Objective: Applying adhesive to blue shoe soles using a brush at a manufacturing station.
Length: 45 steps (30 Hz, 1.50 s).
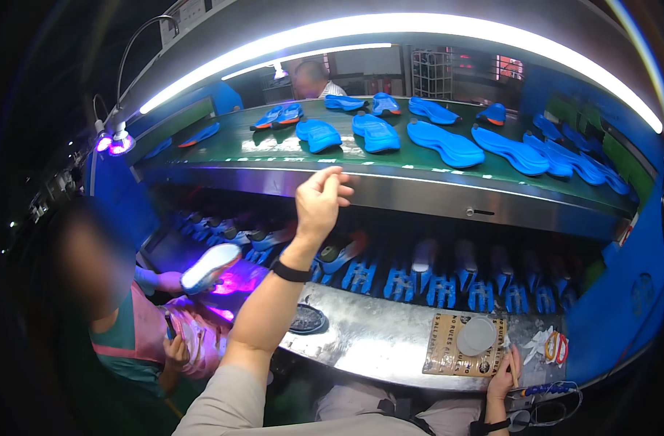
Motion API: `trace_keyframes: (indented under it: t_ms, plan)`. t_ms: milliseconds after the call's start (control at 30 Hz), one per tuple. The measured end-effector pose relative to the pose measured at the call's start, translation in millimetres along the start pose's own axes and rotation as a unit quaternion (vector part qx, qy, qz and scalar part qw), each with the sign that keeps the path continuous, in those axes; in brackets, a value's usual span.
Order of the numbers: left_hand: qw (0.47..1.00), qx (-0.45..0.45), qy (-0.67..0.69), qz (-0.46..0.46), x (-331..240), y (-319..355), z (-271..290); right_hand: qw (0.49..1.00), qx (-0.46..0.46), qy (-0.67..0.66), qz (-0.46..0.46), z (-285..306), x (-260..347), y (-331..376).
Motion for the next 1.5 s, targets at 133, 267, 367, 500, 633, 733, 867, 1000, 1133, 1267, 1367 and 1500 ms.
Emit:
trace_keyframes:
  t_ms: [133, 267, 367, 500, 633, 733, 867, 1000, 1133, 1267, 1367, 1500]
  plan:
    - [0.920, -0.122, -0.246, -0.279, -17, -40, 9, 0.999, -0.037, -0.006, 0.016, -3, 5, 3]
    - [0.835, -0.086, -0.499, -0.214, -18, -90, 16, 1.000, -0.018, -0.011, 0.000, -2, 15, 4]
    - [0.805, 0.038, -0.581, -0.115, -8, -130, 14, 1.000, -0.005, -0.016, 0.015, -6, 15, 3]
    - [0.796, 0.121, -0.585, -0.100, 0, -157, 8, 1.000, 0.016, 0.007, -0.017, -5, 24, -2]
    - [0.848, 0.119, -0.494, -0.154, 18, -182, 19, 1.000, 0.015, -0.001, 0.010, -11, 28, -6]
    - [0.810, 0.109, -0.570, -0.087, 8, -207, 1, 1.000, 0.014, 0.026, 0.003, -3, 32, -6]
    - [0.531, -0.017, -0.846, -0.043, 41, -288, 67, 0.999, 0.036, 0.022, -0.026, -4, 23, -2]
    - [0.456, 0.059, -0.888, -0.010, 80, -300, 67, 0.998, 0.015, 0.058, -0.027, 0, 33, -2]
    - [0.481, 0.274, -0.820, -0.146, 95, -378, 145, 0.999, 0.003, 0.040, 0.019, -4, 31, -7]
    - [0.662, 0.283, -0.689, -0.085, 152, -413, 137, 0.998, -0.011, 0.062, 0.023, -1, 43, -9]
    - [0.543, 0.203, -0.738, -0.345, 119, -437, 201, 0.997, -0.019, 0.028, 0.066, 2, 34, -14]
    - [0.522, 0.155, -0.741, -0.393, 127, -387, 203, 0.996, -0.020, 0.024, 0.083, 2, 42, -17]
Point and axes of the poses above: each hand's wrist, its own y-axis away from the middle knuckle, its own z-axis out of the back of the hand, x = y × z, the point moved 1 cm from there along -y, towards the middle knuckle, and after that the axes turned 5 degrees about -x, right-handed, at the moved point
